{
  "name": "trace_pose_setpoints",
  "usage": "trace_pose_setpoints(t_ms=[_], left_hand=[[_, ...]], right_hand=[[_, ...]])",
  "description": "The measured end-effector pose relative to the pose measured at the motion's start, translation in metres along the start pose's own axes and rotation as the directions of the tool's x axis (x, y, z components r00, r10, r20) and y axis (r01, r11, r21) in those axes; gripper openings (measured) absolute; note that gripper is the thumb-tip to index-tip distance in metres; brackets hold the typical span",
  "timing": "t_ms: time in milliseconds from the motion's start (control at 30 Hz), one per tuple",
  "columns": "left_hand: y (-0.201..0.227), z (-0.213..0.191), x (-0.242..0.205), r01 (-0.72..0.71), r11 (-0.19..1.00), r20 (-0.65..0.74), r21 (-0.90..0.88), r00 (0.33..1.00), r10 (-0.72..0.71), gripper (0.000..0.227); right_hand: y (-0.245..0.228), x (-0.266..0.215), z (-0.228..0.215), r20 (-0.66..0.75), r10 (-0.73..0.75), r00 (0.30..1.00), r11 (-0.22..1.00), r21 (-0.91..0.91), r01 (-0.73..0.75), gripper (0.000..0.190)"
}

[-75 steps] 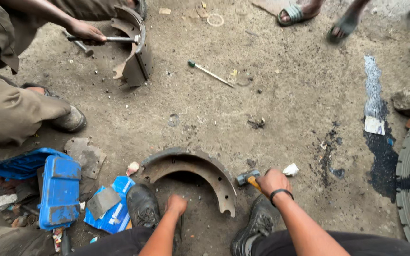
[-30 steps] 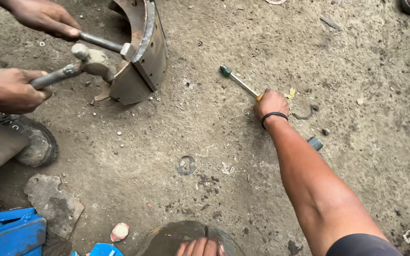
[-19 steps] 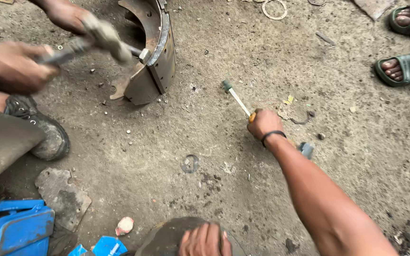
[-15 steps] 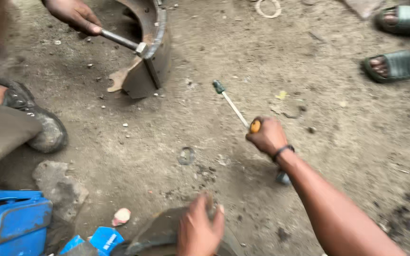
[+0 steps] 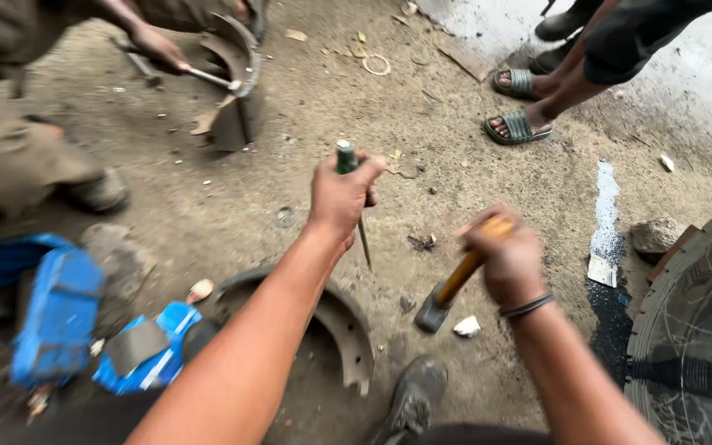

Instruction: The person replaces rivets on a heavy-duty brake shoe by hammering a punch into metal fasteners and cleaning the metal surface with a scraper and hammer.

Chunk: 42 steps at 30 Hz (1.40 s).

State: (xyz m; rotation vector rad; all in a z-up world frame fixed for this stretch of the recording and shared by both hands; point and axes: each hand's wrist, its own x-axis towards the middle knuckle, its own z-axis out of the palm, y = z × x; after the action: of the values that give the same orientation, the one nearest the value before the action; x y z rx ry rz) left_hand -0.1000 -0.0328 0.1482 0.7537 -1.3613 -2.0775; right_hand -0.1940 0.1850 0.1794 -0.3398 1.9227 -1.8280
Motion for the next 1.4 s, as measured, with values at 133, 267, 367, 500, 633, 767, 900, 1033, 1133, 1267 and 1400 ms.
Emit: trace_pose_setpoints(t_ms=[133, 267, 367, 500, 633, 767, 900, 1033, 1133, 1267, 1400], left_hand=[[-0.009, -0.013, -0.036, -0.087, 0.980, 0.036, 0.180, 0.996, 0.081, 0.022], [-0.027, -0.032, -0.051, -0.018, 0.999, -0.097, -0.051, 0.995, 0.013, 0.024], [-0.030, -0.051, -0.048, -0.014, 1.000, -0.134, 0.002, 0.991, 0.014, 0.015], [-0.024, -0.062, -0.048, -0.017, 0.997, -0.100, -0.073, 0.995, 0.009, 0.018], [-0.038, -0.078, -0.059, -0.047, 0.999, -0.129, -0.018, 0.991, 0.045, 0.023], [-0.064, -0.078, -0.071, -0.038, 0.996, -0.062, -0.084, 0.998, 0.033, 0.018], [-0.070, -0.061, -0.074, -0.144, 0.986, -0.008, 0.086, 0.989, 0.146, 0.015], [-0.061, -0.044, -0.078, -0.346, 0.917, -0.022, 0.200, 0.934, 0.357, 0.018], [-0.049, -0.035, -0.080, -0.359, 0.872, -0.027, 0.332, 0.921, 0.389, 0.024], [-0.045, -0.029, -0.080, -0.353, 0.851, -0.025, 0.389, 0.919, 0.393, 0.034], [-0.056, -0.034, -0.074, -0.425, 0.839, 0.025, 0.341, 0.896, 0.444, 0.043]], right_hand=[[-0.073, -0.055, -0.055, -0.020, -0.365, 0.931, 0.928, -0.082, 0.362, 0.014], [-0.150, -0.095, -0.101, 0.002, -0.512, 0.859, 0.859, 0.000, 0.512, 0.015], [-0.185, -0.125, -0.111, 0.146, -0.507, 0.849, 0.860, 0.142, 0.489, 0.016], [-0.150, -0.155, -0.096, 0.564, -0.310, 0.765, 0.905, 0.423, 0.054, 0.020], [-0.045, -0.170, -0.061, 0.709, 0.154, 0.688, 0.752, 0.367, -0.547, 0.024], [0.055, -0.152, -0.021, 0.415, 0.724, 0.551, 0.467, 0.293, -0.834, 0.012], [0.096, -0.154, -0.007, 0.206, 0.848, 0.488, 0.473, 0.117, -0.873, 0.011], [0.090, -0.156, 0.005, 0.187, 0.820, 0.541, 0.547, 0.023, -0.837, 0.012], [0.075, -0.158, 0.018, 0.230, 0.776, 0.588, 0.605, -0.006, -0.796, 0.012], [0.064, -0.159, 0.022, 0.234, 0.761, 0.606, 0.624, -0.005, -0.782, 0.009], [0.072, -0.159, 0.021, 0.190, 0.802, 0.566, 0.574, 0.016, -0.819, 0.010]])
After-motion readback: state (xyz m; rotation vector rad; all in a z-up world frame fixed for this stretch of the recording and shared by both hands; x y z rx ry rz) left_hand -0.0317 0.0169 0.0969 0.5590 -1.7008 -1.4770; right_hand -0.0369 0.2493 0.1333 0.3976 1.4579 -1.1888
